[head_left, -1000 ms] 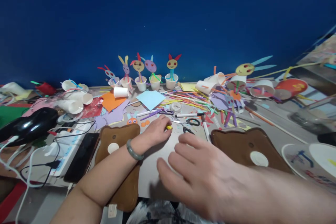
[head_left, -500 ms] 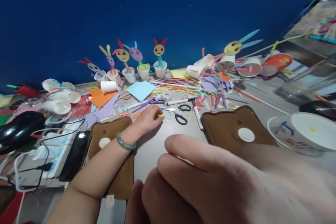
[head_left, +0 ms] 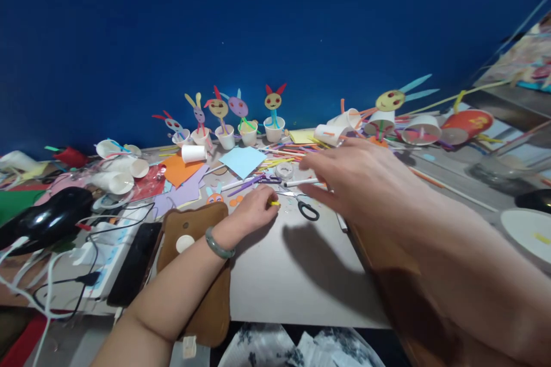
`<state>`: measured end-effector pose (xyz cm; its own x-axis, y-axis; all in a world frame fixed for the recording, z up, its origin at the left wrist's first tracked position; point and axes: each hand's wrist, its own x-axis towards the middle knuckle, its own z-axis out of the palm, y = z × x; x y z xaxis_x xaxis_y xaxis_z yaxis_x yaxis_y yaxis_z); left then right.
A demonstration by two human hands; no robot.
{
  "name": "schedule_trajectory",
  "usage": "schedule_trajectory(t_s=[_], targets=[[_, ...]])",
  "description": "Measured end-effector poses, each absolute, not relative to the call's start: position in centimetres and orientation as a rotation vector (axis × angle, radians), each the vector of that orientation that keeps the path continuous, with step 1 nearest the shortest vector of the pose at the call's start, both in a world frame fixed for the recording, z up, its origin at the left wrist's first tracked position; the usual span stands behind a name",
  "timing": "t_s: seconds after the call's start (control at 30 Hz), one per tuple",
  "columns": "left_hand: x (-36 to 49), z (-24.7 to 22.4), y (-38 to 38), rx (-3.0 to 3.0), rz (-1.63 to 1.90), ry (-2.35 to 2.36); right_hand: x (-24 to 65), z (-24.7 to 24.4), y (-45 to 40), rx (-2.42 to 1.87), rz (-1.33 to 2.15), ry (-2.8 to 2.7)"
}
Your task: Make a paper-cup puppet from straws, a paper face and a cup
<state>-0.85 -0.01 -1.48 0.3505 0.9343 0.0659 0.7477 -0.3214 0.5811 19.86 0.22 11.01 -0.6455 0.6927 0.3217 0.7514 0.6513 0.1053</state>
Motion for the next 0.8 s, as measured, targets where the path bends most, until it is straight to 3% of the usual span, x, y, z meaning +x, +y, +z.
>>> schedule_trajectory(t_s=[0.13,0.27,0.47,0.8], targets=[[-0.9,-1.1,-0.1,2.133,0.507,1.541,19.4,8.1,7.1,-1.729,-0.338,-2.72],[-1.0,-1.2,0.3,2.11,0.423,1.58,20.1,4.2,11.0,-1.967,-0.237,-2.64],[-2.0,-0.9,1.2,2.253,0.374,1.682,21.1,-0.2,13.5,-1.87,-0.232,-2.603],[-3.4,-1.2,2.5,2.219,0.101,1.863,21.4,-1.5,14.9,-1.876,-0.049,-2.562]])
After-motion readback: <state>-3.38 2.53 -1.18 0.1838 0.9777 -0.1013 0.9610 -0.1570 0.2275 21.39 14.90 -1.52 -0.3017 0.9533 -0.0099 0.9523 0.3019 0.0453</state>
